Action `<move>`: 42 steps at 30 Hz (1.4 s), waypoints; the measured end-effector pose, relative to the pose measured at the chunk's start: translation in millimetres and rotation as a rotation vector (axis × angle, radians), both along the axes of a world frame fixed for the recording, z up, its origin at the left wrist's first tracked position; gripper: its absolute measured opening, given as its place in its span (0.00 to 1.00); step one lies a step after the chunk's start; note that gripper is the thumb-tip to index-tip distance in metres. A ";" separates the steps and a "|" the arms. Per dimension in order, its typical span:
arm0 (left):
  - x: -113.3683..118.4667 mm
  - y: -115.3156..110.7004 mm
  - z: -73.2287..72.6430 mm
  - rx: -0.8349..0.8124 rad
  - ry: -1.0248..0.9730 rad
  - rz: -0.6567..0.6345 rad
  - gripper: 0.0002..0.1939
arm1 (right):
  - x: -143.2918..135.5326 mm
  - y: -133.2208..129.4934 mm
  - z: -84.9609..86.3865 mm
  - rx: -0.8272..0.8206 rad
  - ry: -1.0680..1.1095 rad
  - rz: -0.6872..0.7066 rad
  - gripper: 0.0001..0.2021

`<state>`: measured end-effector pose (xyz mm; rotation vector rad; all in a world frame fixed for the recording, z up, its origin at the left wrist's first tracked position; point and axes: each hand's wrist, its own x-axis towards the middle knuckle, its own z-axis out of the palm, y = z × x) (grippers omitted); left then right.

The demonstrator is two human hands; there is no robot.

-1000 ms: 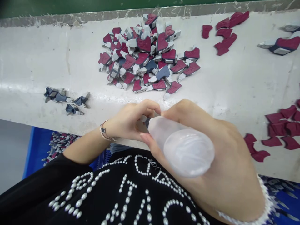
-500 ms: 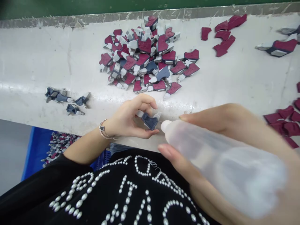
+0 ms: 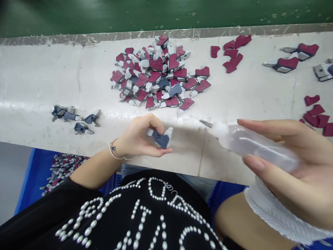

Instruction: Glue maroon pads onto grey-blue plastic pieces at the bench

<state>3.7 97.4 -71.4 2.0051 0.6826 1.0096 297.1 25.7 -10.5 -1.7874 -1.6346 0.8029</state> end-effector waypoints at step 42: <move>19.0 -50.0 4.5 -0.943 -0.242 -0.005 0.21 | 36.8 -21.0 -26.6 -0.345 0.022 -0.311 0.13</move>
